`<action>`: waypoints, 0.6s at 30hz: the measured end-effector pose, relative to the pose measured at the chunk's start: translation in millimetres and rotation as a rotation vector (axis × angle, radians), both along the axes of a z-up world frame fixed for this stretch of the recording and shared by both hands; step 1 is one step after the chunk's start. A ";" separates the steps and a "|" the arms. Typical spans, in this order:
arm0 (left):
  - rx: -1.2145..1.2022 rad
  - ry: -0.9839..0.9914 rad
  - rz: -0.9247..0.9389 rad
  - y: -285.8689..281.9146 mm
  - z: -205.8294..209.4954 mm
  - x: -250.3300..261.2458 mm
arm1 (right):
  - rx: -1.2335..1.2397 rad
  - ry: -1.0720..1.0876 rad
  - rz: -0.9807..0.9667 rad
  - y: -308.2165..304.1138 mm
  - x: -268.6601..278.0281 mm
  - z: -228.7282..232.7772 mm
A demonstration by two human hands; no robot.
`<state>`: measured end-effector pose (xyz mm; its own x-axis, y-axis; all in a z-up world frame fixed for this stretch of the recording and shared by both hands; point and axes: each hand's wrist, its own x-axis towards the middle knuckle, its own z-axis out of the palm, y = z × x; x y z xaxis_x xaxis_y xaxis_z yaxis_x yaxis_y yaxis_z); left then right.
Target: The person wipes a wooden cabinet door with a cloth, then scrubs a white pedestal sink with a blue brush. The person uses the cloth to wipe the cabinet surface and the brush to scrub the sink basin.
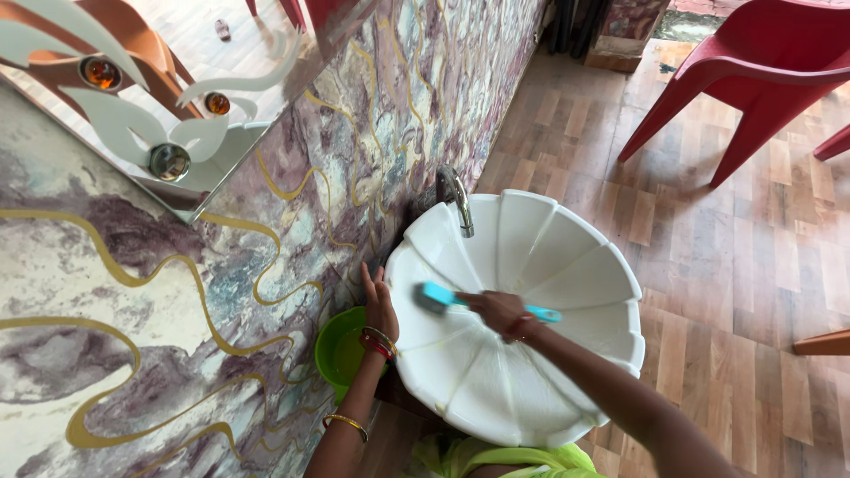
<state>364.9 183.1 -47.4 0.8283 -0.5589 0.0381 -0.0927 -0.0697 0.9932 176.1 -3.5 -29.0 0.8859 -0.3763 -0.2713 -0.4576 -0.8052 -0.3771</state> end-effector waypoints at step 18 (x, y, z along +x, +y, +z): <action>0.060 -0.044 -0.058 0.3 1.8 0.3 | -0.153 -0.235 -0.128 19.3 45.1 -1.5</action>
